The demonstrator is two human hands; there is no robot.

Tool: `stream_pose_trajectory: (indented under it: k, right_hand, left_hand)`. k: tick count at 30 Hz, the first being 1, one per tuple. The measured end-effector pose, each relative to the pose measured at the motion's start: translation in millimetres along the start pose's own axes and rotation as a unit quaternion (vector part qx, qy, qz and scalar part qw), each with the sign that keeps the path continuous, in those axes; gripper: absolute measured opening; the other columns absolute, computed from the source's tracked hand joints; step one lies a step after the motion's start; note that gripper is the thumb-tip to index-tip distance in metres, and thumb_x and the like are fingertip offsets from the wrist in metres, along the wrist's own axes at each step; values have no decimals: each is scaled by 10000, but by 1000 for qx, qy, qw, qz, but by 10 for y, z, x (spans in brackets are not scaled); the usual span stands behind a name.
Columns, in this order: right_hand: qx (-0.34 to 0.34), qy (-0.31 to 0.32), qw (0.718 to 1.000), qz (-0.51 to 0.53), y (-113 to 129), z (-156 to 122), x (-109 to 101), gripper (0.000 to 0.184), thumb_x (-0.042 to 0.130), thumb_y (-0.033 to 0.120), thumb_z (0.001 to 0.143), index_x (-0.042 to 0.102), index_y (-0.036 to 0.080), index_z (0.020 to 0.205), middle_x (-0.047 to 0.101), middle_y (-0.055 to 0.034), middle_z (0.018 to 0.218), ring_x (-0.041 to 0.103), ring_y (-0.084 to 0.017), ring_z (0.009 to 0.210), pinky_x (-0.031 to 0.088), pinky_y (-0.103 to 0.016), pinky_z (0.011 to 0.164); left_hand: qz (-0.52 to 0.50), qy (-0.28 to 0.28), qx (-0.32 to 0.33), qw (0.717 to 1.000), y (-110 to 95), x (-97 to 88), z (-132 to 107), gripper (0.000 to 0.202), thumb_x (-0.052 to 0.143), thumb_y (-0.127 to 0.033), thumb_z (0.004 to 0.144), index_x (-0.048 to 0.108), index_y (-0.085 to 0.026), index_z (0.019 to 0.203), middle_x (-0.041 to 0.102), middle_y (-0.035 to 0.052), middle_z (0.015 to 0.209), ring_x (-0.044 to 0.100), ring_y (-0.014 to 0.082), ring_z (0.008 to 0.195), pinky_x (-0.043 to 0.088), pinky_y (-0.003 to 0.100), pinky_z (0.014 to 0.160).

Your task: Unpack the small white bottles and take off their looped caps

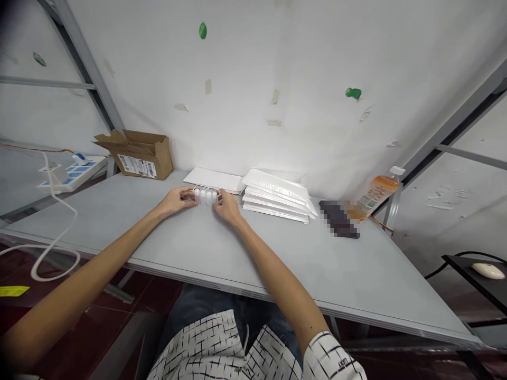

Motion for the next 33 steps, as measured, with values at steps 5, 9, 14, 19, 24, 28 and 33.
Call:
stream_pose_trajectory:
  k: [5, 9, 14, 19, 24, 28, 33]
  right_hand:
    - [-10, -5, 1000, -4, 7, -1, 21, 326, 581, 101, 736, 558, 196, 1047, 685, -10, 942, 668, -133, 741, 502, -235, 726]
    - [-30, -13, 999, -11, 28, 1, 37, 379, 572, 103, 731, 553, 187, 1101, 680, -14, 948, 653, -130, 727, 495, -239, 743]
    - [-30, -19, 999, -12, 12, 5, 35, 438, 568, 106, 728, 539, 188, 1158, 667, -18, 968, 646, -131, 732, 494, -245, 752]
    - [-29, -17, 999, -1, 8, -9, 32, 428, 570, 115, 734, 533, 186, 1155, 651, -16, 972, 637, -120, 711, 496, -242, 740]
    - [-18, -13, 1000, 9, -6, -20, 16, 458, 585, 126, 738, 513, 208, 1182, 628, -19, 1025, 631, -109, 703, 508, -264, 770]
    - [-1, 8, 1000, 29, -35, -81, -41, 598, 598, 111, 724, 444, 218, 1292, 569, -72, 1177, 638, -110, 730, 518, -297, 773]
    - [-44, -31, 997, -52, 76, -350, -380, 578, 583, 174, 795, 420, 181, 1350, 529, -135, 1249, 638, -134, 763, 496, -300, 752]
  left_hand:
    - [2, 2, -5, 1000, -22, -5, -16, 668, 832, -342, 482, 666, -143, 1098, 757, 73, 879, 681, 257, 857, 500, 403, 885]
    - [-1, 4, 1, 1000, -32, 1, -18, 704, 837, -365, 476, 652, -138, 1116, 752, 71, 859, 679, 258, 858, 500, 409, 885]
    - [-2, 6, 0, 1000, -43, -1, -20, 731, 852, -376, 459, 638, -146, 1119, 752, 73, 880, 681, 260, 857, 507, 409, 881]
    - [-5, 11, -4, 1000, -83, 4, -43, 768, 865, -373, 455, 625, -151, 1151, 742, 72, 895, 677, 256, 874, 519, 409, 883]
    - [-19, 34, 10, 999, -172, 6, -82, 794, 871, -400, 492, 596, -193, 1207, 704, 75, 994, 669, 232, 873, 540, 434, 867]
    - [-30, -11, 22, 999, -251, -154, -94, 764, 834, -460, 563, 571, -219, 1238, 659, 82, 1091, 657, 214, 881, 546, 436, 847]
    - [28, -188, 72, 979, -483, -493, -201, 557, 726, -526, 693, 618, -195, 1128, 669, 75, 1016, 644, 203, 900, 523, 307, 752]
Point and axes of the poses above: each hand's wrist, its own z-axis towards the middle knuckle, its own x-axis out of the palm, y = z × x, the point moved 9 cm from there along z, towards the middle knuckle
